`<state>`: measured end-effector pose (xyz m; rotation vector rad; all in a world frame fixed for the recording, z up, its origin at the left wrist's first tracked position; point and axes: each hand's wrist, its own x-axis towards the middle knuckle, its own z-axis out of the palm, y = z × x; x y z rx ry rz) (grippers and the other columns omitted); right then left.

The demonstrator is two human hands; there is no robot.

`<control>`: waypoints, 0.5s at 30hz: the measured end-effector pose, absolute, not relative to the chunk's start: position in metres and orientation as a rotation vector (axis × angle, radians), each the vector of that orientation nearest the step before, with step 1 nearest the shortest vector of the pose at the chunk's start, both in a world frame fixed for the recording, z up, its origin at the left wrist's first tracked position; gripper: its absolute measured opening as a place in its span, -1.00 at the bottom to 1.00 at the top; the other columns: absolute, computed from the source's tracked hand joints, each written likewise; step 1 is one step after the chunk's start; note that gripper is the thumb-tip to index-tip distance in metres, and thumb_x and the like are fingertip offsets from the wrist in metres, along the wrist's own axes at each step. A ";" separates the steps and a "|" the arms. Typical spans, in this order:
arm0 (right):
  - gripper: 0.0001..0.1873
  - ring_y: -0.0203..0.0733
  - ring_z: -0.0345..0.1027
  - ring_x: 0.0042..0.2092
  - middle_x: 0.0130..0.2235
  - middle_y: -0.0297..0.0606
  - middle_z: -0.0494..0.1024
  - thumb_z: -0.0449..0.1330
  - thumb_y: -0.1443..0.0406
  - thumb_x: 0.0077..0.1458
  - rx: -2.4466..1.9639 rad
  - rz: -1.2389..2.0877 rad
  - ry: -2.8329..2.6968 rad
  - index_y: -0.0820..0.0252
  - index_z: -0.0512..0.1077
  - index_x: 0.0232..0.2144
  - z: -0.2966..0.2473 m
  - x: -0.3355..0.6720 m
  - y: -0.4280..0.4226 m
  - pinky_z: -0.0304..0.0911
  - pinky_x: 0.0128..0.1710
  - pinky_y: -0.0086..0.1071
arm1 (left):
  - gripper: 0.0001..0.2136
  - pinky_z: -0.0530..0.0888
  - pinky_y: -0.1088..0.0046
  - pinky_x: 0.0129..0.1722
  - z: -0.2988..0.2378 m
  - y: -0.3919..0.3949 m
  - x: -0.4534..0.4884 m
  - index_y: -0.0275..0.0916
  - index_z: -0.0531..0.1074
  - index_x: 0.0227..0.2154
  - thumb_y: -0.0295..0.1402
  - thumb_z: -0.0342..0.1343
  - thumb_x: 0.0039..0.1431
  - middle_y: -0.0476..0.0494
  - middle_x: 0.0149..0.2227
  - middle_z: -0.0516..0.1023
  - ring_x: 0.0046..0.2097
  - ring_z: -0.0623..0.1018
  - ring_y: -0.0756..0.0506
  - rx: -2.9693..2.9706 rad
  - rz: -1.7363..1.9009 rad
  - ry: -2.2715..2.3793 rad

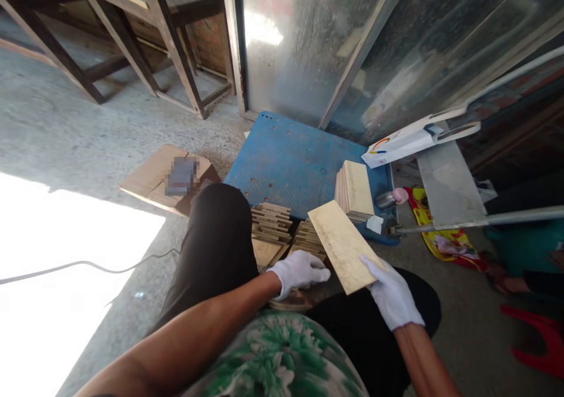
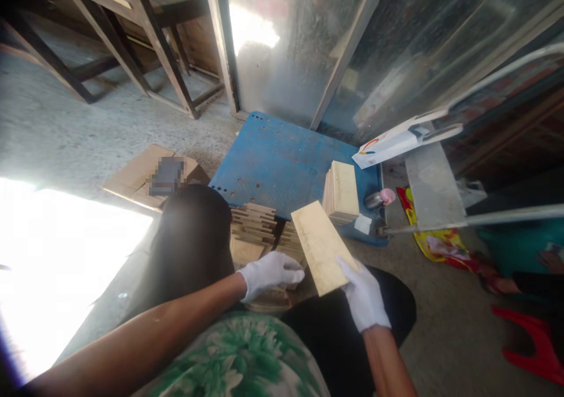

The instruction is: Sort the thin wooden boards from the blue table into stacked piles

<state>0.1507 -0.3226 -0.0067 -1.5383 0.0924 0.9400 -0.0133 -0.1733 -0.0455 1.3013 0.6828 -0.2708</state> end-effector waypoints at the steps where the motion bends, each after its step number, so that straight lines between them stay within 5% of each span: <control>1: -0.49 0.03 0.48 -0.08 -0.12 -0.06 0.60 0.48 0.26 -0.28 -1.600 0.963 0.055 0.31 0.54 -0.20 -0.003 0.156 -0.325 0.40 -0.03 -0.17 | -0.65 0.38 0.51 -0.34 -0.049 -0.168 -0.015 -0.32 0.60 -0.24 -0.15 0.22 0.00 -0.07 -0.40 0.56 -0.37 0.48 -0.03 1.442 -0.284 0.664; 5: -0.43 -0.02 0.47 -0.11 -0.13 -0.08 0.60 0.48 0.15 -0.33 -1.926 0.929 -0.282 0.31 0.54 -0.22 0.006 0.177 -0.321 0.35 -0.03 -0.19 | -0.69 0.40 0.52 -0.21 -0.065 -0.142 -0.017 -0.31 0.60 -0.21 -0.22 0.07 0.15 -0.13 -0.28 0.62 -0.22 0.54 -0.09 1.777 -0.280 0.829; 11: -0.61 -0.09 0.45 -0.17 -0.18 -0.19 0.61 0.14 0.01 0.10 -2.605 1.051 -1.564 0.14 0.56 -0.21 0.012 0.173 -0.267 0.26 -0.14 -0.31 | -0.65 0.41 0.51 -0.16 -0.081 -0.122 -0.012 -0.32 0.57 -0.11 -0.26 -0.03 0.23 -0.21 -0.15 0.62 -0.12 0.56 -0.11 1.841 -0.259 0.986; 15: -0.66 -0.05 0.49 -0.19 -0.19 -0.15 0.60 0.09 0.06 0.16 -2.649 1.179 -2.231 0.07 0.53 -0.17 0.001 0.137 -0.232 0.27 -0.25 -0.31 | -0.67 0.42 0.51 -0.13 -0.086 -0.124 -0.009 -0.30 0.57 -0.12 -0.26 0.00 0.22 -0.21 -0.15 0.62 -0.11 0.57 -0.12 1.826 -0.291 0.988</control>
